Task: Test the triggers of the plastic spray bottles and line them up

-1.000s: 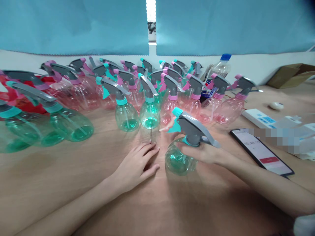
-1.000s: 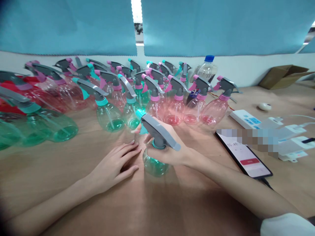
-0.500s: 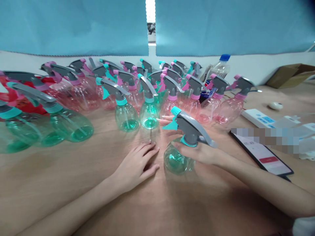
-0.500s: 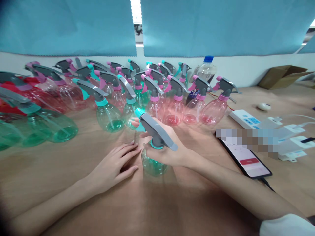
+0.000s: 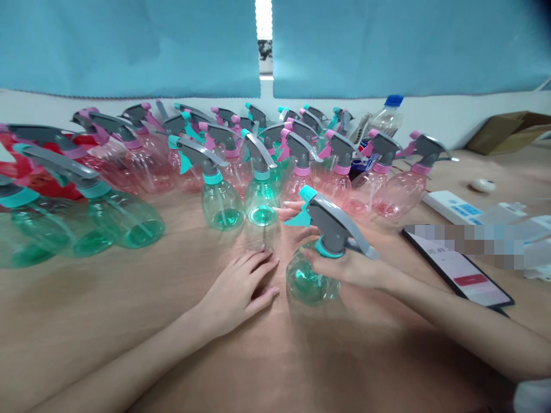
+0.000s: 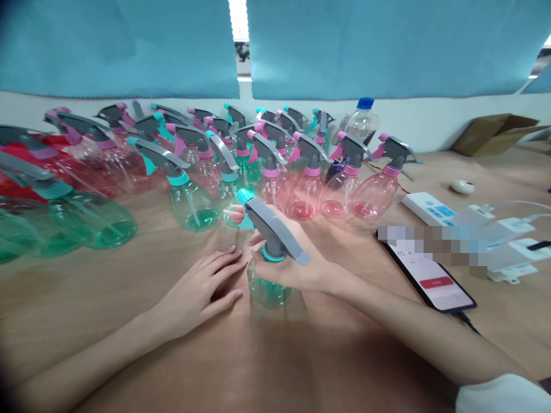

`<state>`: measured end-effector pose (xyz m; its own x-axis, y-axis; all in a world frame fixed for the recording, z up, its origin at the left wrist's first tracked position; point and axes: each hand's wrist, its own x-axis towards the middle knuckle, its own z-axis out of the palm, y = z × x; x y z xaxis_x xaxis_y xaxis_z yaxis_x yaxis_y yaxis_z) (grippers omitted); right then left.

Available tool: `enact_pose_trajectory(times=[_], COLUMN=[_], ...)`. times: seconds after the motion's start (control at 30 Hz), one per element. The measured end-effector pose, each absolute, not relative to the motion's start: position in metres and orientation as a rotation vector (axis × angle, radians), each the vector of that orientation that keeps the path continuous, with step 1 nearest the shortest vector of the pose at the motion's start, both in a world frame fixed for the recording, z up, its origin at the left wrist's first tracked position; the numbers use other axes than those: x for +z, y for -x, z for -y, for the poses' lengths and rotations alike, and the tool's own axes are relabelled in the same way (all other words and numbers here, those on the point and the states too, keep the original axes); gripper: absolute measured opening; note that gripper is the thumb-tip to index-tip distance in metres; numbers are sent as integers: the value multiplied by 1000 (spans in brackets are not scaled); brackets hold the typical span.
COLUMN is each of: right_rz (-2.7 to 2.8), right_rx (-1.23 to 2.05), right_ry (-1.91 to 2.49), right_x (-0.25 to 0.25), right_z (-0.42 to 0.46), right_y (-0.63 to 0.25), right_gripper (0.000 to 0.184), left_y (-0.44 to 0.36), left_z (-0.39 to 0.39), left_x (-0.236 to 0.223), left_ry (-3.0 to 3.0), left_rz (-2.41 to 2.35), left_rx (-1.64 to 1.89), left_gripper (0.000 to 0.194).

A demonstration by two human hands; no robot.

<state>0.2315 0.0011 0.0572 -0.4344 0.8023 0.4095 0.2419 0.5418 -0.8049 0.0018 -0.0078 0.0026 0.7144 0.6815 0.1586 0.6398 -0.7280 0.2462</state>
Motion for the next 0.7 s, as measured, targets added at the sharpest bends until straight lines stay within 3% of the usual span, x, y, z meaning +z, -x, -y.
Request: enact_pose_trajectory(times=[0.33, 0.7], right_rz=[1981, 1963], right_rx=[838, 803], right_ry=[900, 937], right_x=[52, 53], right_z=[-4, -1], right_y=[-235, -235], right_gripper=[29, 34], left_y=[-2, -3], left_z=[8, 8], left_x=[4, 5], left_ry=[-2733, -2727], left_rz=[-1076, -1069], left_rx=[358, 345], left_gripper=[48, 48])
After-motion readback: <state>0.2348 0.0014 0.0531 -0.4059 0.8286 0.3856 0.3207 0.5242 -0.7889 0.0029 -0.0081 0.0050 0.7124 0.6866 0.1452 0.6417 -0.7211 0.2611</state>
